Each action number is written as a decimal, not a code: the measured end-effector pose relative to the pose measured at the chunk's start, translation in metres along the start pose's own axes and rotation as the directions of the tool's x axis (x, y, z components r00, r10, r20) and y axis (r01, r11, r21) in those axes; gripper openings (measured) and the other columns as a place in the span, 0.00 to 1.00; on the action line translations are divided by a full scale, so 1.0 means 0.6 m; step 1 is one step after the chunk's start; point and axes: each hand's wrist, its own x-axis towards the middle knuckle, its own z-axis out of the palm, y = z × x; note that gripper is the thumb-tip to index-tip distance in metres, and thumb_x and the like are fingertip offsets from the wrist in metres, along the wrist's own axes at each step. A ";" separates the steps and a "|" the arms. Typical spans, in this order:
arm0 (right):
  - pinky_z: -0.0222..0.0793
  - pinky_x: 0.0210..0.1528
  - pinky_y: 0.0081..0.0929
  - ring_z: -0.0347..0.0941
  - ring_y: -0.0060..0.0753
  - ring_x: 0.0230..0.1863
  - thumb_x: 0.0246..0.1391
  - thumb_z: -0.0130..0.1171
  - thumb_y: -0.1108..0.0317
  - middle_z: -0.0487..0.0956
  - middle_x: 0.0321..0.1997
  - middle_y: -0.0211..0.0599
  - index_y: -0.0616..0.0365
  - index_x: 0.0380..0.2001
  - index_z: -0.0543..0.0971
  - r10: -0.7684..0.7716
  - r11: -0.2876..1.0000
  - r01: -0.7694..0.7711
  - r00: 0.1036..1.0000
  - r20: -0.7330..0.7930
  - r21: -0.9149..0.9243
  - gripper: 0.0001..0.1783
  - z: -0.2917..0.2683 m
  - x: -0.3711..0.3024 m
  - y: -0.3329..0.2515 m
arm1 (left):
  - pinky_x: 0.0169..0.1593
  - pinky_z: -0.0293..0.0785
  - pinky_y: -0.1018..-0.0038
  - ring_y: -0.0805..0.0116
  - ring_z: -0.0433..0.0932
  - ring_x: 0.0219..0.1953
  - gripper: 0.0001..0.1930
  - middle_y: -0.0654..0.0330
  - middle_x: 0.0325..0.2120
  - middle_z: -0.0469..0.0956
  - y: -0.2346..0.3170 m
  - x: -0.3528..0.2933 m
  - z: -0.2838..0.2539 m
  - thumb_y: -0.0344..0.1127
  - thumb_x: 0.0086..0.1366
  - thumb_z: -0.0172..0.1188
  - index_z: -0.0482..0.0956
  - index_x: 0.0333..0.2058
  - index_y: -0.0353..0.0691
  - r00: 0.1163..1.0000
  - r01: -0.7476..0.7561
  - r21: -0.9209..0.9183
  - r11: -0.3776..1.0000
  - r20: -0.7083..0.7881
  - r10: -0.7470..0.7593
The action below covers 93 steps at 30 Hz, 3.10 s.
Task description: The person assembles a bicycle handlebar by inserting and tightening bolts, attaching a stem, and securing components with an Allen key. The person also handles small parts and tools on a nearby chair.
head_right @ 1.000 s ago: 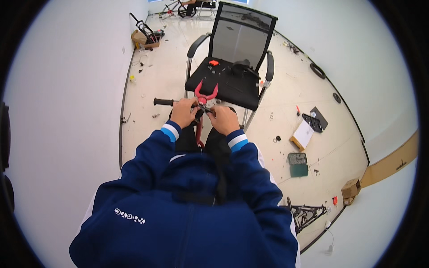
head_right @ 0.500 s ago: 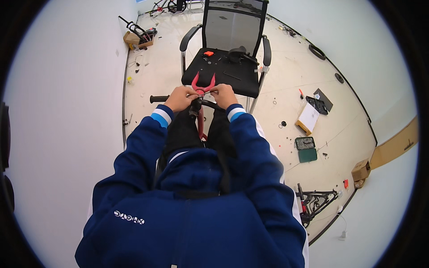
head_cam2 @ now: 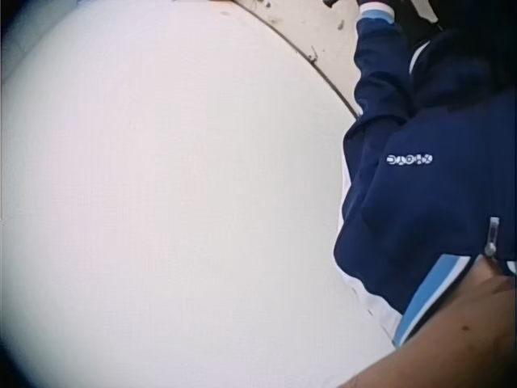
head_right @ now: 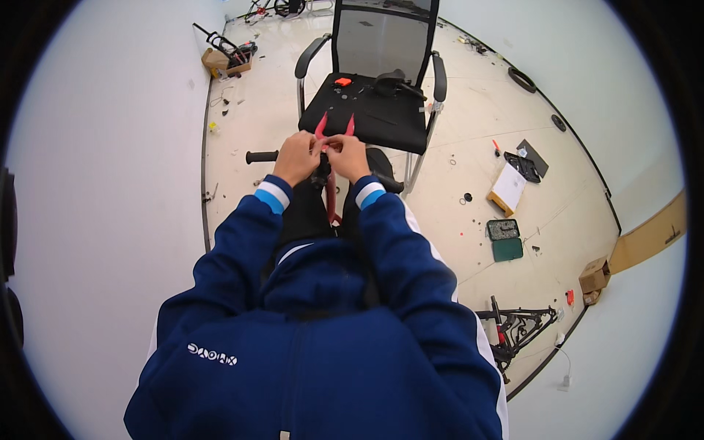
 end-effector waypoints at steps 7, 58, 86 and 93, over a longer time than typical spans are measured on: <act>0.75 0.37 0.24 0.80 0.29 0.31 0.51 0.60 0.75 0.84 0.32 0.42 0.67 0.39 0.82 0.189 0.892 -0.235 0.970 0.153 0.387 0.11 -0.019 0.010 -0.037 | 0.28 0.75 0.71 0.63 0.80 0.20 0.13 0.52 0.18 0.81 0.014 0.008 -0.042 0.38 0.58 0.65 0.84 0.27 0.30 0.983 0.180 -0.222 0.958 0.083 -0.165; 0.75 0.36 0.25 0.81 0.31 0.30 0.48 0.64 0.72 0.84 0.29 0.44 0.65 0.33 0.84 -0.037 0.996 0.023 0.987 0.157 0.086 0.09 0.002 0.004 -0.036 | 0.43 0.78 0.76 0.70 0.81 0.38 0.14 0.52 0.38 0.83 -0.004 0.021 -0.023 0.29 0.61 0.64 0.81 0.44 0.28 0.925 0.377 -0.776 0.506 0.289 -0.246; 0.72 0.24 0.22 0.77 0.23 0.19 0.50 0.65 0.72 0.83 0.23 0.37 0.67 0.32 0.83 0.090 0.976 -0.123 0.979 0.181 0.177 0.08 0.000 -0.010 -0.058 | 0.37 0.79 0.78 0.71 0.82 0.31 0.14 0.52 0.31 0.83 -0.004 0.031 -0.028 0.28 0.54 0.71 0.81 0.38 0.27 0.945 0.326 -0.594 0.736 0.171 -0.280; 0.74 0.26 0.19 0.79 0.23 0.22 0.50 0.66 0.72 0.84 0.26 0.36 0.65 0.35 0.84 0.037 0.981 -0.068 0.985 0.169 0.183 0.09 0.006 -0.011 -0.038 | 0.35 0.78 0.78 0.73 0.81 0.29 0.11 0.57 0.27 0.82 -0.010 0.029 -0.025 0.28 0.53 0.72 0.81 0.33 0.30 0.947 0.320 -0.568 0.758 0.161 -0.279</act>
